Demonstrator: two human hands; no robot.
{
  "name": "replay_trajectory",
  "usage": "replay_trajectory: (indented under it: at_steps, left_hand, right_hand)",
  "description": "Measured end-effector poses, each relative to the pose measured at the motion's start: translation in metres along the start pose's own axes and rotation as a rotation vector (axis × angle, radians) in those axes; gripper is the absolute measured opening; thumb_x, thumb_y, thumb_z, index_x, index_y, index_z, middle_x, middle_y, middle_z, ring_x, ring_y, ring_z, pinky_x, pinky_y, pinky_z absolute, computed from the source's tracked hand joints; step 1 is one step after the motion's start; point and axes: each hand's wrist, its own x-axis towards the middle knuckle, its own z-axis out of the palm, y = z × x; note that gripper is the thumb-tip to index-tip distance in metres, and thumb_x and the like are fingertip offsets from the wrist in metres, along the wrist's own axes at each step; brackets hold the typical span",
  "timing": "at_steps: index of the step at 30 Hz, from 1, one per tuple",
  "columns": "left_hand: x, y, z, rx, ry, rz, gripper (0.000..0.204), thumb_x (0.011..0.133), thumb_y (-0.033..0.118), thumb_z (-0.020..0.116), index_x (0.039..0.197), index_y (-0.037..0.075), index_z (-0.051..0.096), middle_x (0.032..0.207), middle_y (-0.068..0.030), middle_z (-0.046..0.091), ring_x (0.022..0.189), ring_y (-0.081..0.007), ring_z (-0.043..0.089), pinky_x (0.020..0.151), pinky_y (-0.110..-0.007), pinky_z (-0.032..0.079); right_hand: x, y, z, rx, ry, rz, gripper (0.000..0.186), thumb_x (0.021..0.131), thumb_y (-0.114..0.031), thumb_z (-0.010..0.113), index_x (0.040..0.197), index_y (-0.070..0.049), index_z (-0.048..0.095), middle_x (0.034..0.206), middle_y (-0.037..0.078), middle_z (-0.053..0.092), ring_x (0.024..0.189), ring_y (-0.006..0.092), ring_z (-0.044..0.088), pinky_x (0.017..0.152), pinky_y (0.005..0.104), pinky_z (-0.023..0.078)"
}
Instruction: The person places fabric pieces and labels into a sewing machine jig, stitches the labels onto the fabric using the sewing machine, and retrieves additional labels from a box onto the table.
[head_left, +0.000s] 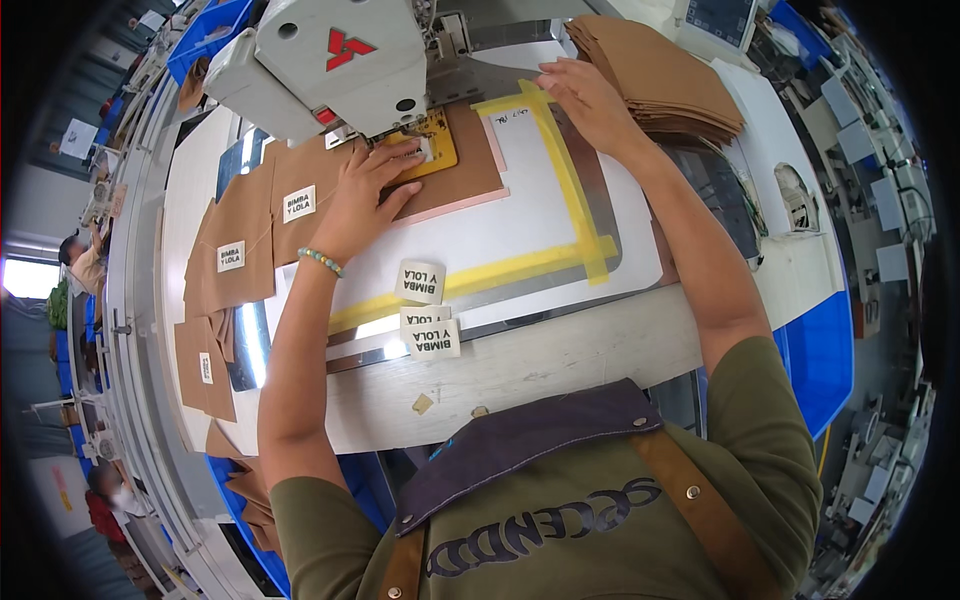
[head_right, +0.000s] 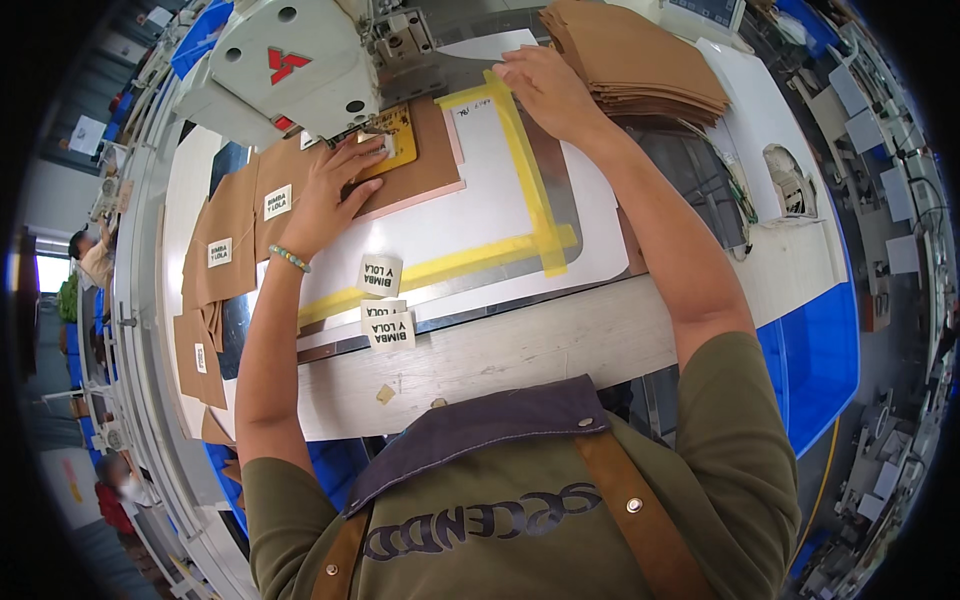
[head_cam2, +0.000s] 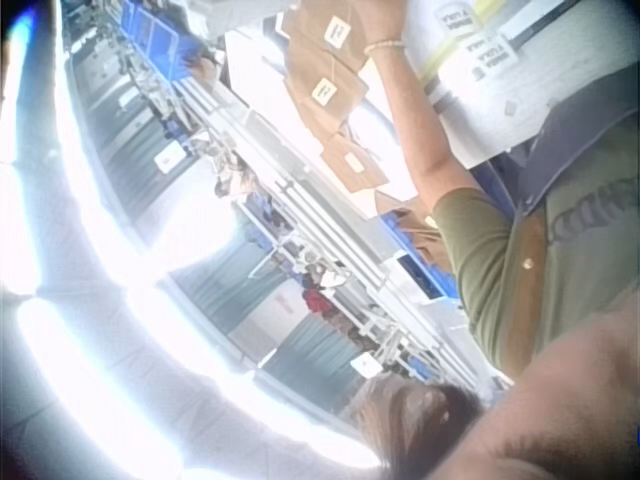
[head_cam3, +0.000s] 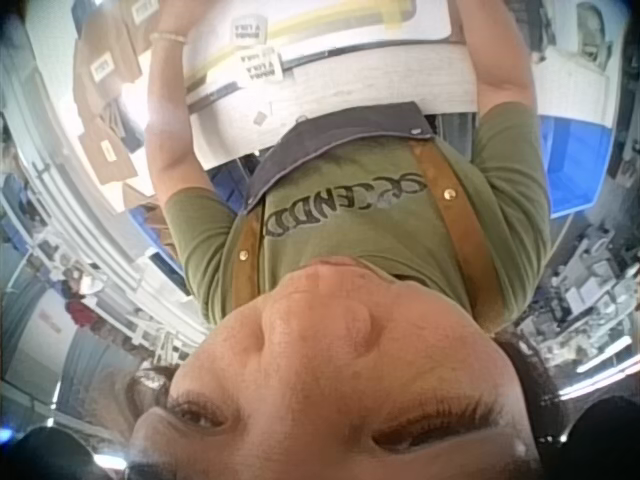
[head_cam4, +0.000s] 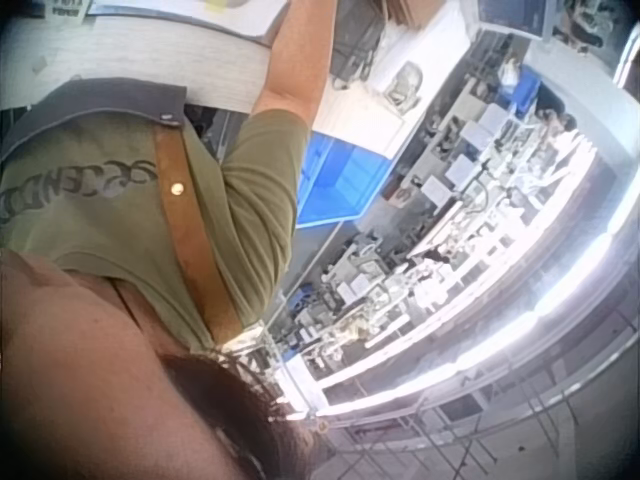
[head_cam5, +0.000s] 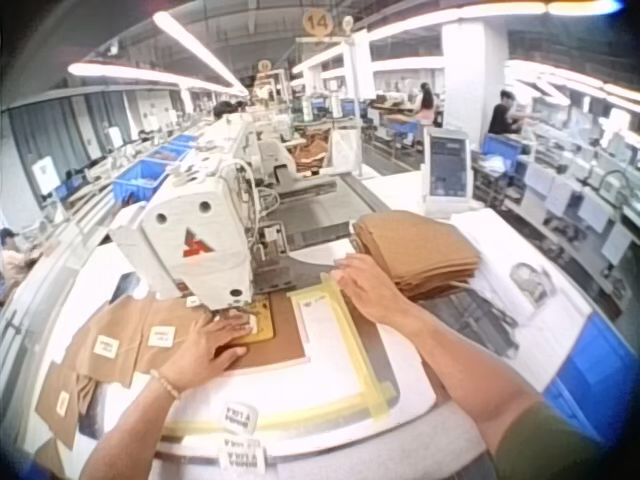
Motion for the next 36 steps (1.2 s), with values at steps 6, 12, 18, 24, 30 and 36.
replay_trajectory:
  at_steps: [6, 12, 18, 24, 30, 36]
  left_hand:
    - [0.000, -0.001, -0.001, 0.040, -0.042, 0.009, 0.042, 0.100, 0.014, 0.072, 0.141, 0.009, 0.071, 0.159, -0.0068, 0.060, 0.156, -0.0394, 0.040, 0.127, -0.049, 0.034]
    - [0.003, -0.004, -0.001, 0.042, -0.031, 0.051, 0.042, 0.100, 0.014, 0.071, 0.142, 0.008, 0.071, 0.157, -0.0077, 0.061, 0.155, -0.0394, 0.041, 0.126, -0.049, 0.035]
    - [0.010, -0.009, 0.002, 0.019, 0.000, -0.017, 0.040, 0.101, 0.014, 0.071, 0.141, 0.009, 0.071, 0.154, -0.0109, 0.063, 0.139, -0.0377, 0.055, 0.120, -0.045, 0.041]
    - [0.010, -0.019, 0.003, -0.042, 0.040, -0.080, 0.045, 0.100, 0.020, 0.075, 0.142, 0.007, 0.068, 0.152, -0.0134, 0.062, 0.128, -0.0377, 0.059, 0.113, -0.044, 0.047]
    - [-0.012, -0.048, 0.004, -0.026, 0.283, -0.060, 0.073, 0.093, 0.029, 0.084, 0.150, -0.003, 0.053, 0.148, -0.0212, 0.059, 0.138, -0.0412, 0.055, 0.117, -0.046, 0.045]
    - [-0.034, -0.079, -0.015, 0.039, 0.141, 0.047, 0.059, 0.098, 0.033, 0.078, 0.148, 0.007, 0.062, 0.154, -0.0134, 0.060, 0.142, -0.0348, 0.056, 0.121, -0.042, 0.043]
  right_hand:
    - [0.000, -0.002, 0.001, 0.018, -0.011, 0.001, 0.050, 0.112, -0.041, 0.055, 0.133, 0.002, 0.070, 0.143, 0.018, 0.067, 0.143, 0.0354, 0.051, 0.121, 0.0434, 0.040]
    - [0.000, -0.005, 0.000, -0.009, -0.035, -0.007, 0.046, 0.113, -0.037, 0.054, 0.131, 0.001, 0.072, 0.142, 0.018, 0.067, 0.142, 0.0350, 0.052, 0.119, 0.0429, 0.041]
    - [-0.002, -0.005, 0.002, -0.054, -0.076, 0.012, 0.037, 0.114, -0.031, 0.054, 0.130, -0.005, 0.076, 0.147, 0.013, 0.066, 0.150, 0.0327, 0.046, 0.124, 0.0428, 0.038]
    - [-0.002, 0.002, 0.004, -0.077, -0.076, -0.079, 0.034, 0.112, -0.028, 0.056, 0.127, -0.006, 0.077, 0.146, 0.014, 0.066, 0.146, 0.0341, 0.049, 0.121, 0.0431, 0.041]
    - [0.001, -0.021, -0.006, -0.049, -0.104, -0.202, 0.029, 0.111, -0.022, 0.059, 0.127, -0.006, 0.076, 0.147, 0.010, 0.066, 0.143, 0.0304, 0.054, 0.119, 0.0418, 0.043]
    - [-0.015, -0.148, -0.049, 0.231, -0.498, -0.381, 0.031, 0.105, -0.026, 0.067, 0.128, -0.006, 0.075, 0.137, 0.011, 0.072, 0.130, 0.0295, 0.065, 0.108, 0.0423, 0.051]
